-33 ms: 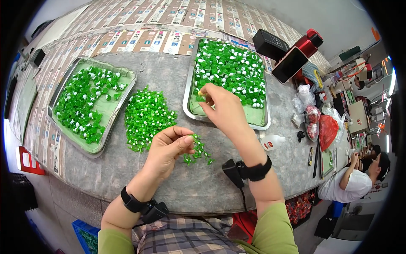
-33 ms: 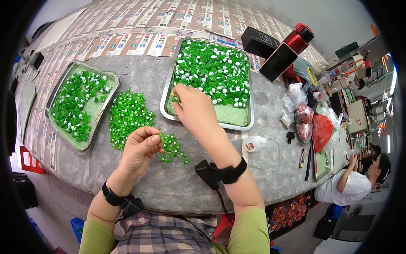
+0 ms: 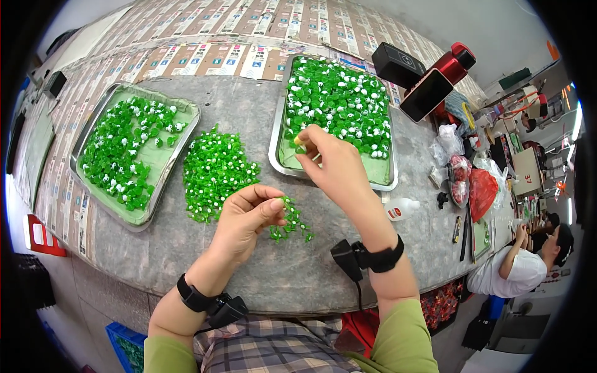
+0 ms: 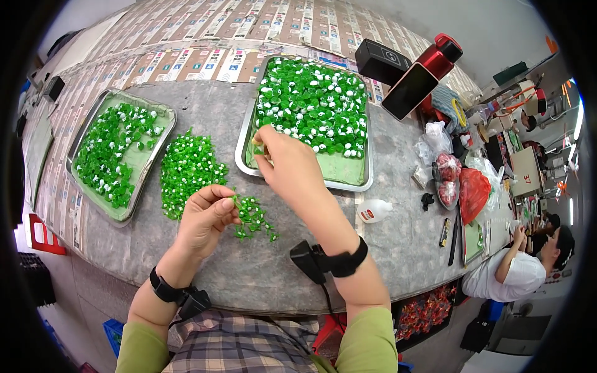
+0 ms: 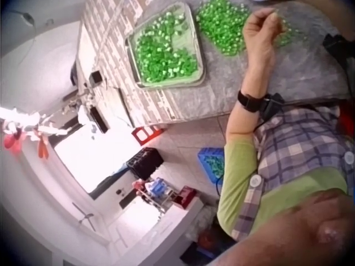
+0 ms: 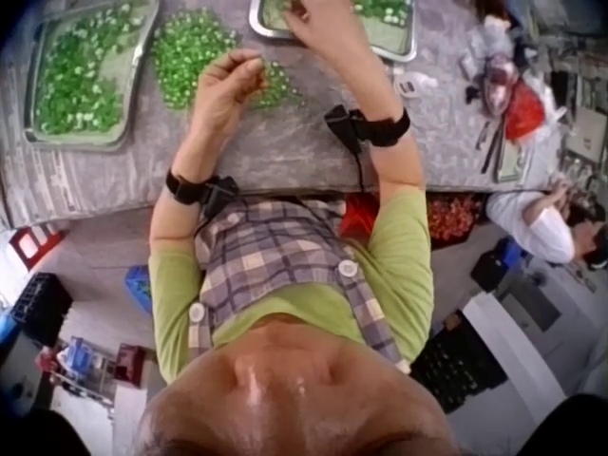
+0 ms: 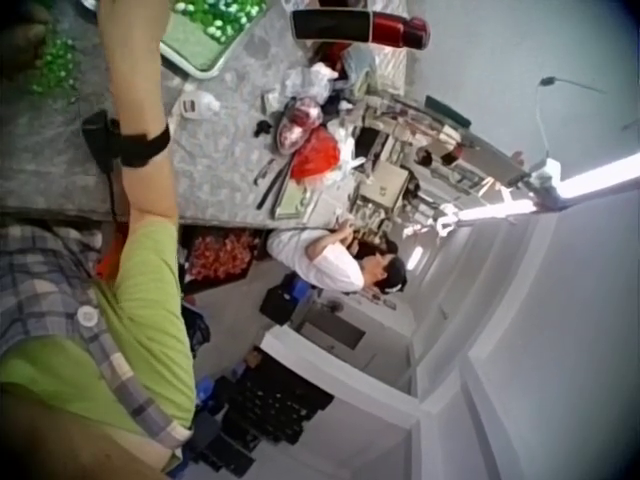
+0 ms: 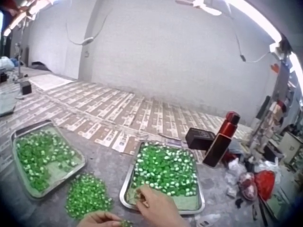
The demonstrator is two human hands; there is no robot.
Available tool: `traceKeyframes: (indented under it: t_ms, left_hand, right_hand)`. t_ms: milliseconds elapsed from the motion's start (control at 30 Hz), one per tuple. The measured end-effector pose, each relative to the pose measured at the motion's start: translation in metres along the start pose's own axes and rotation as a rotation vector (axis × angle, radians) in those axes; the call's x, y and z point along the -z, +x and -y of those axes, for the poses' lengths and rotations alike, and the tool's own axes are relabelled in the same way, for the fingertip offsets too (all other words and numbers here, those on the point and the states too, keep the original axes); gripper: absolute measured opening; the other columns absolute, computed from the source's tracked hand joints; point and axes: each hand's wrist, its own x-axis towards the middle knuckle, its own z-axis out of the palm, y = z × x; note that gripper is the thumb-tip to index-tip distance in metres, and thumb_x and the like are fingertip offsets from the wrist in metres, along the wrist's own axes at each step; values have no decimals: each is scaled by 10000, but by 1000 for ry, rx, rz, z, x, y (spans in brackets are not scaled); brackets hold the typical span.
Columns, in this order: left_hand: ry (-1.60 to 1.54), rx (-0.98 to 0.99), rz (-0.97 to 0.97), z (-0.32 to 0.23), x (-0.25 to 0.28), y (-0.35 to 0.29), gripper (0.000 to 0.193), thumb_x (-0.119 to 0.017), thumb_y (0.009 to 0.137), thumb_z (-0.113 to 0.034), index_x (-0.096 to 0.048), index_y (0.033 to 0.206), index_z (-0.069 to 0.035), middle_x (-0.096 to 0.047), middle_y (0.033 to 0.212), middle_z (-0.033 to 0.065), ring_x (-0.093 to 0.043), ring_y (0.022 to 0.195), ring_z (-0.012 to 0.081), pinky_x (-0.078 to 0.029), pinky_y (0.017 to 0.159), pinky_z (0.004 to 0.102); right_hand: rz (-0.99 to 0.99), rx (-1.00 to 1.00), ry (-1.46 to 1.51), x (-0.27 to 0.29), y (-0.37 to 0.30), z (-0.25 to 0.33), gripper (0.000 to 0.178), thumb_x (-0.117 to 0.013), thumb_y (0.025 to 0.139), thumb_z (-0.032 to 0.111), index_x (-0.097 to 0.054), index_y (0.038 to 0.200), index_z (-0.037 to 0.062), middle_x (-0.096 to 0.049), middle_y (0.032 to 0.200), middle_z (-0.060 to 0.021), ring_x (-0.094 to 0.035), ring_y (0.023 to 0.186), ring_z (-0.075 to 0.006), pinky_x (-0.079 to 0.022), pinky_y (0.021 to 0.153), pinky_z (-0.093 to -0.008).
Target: The person assembles toy figures by applying glue from a bottle onto small plastic components and attaching plastic pieces from a tray by hand.
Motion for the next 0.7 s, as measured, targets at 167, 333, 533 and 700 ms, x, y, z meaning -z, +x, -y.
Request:
traceKeyframes:
  t_ms: [167, 333, 533, 700]
  left_hand:
    - [57, -43, 42, 2, 3, -2, 121, -585, 754, -87, -556, 853, -24, -574, 775, 36, -546, 682, 105, -467, 609, 227]
    - [174, -79, 138, 8, -6, 1, 117, -589, 745, -62, -559, 843, -6, -570, 852, 53, -543, 726, 105, -462, 619, 224]
    - [283, -63, 169, 11, -3, -1, 115, -586, 744, -41, -554, 846, 2, -565, 854, 52, -545, 746, 107, -464, 636, 230]
    - [247, -95, 182, 10, -4, -2, 118, -584, 744, -31, -550, 853, 2, -562, 832, 49, -548, 749, 104, -461, 654, 224]
  right_hand:
    - [160, -52, 372, 12, -50, 17, 187, -560, 694, 24, -485, 864, 41, -563, 766, -106, -574, 681, -224, -440, 570, -292]
    - [132, -85, 453, 6, -73, 11, 208, -564, 691, 18, -489, 883, 42, -566, 785, -93, -579, 693, -214, -447, 590, -294]
    - [140, -112, 564, 3, -81, 6, 245, -558, 699, 6, -492, 933, 35, -570, 808, -88, -579, 735, -181, -451, 631, -271]
    - [195, -359, 1224, 2, -81, 1, 288, -546, 755, 34, -478, 1032, -1, -574, 860, -55, -565, 766, -130, -449, 690, -240]
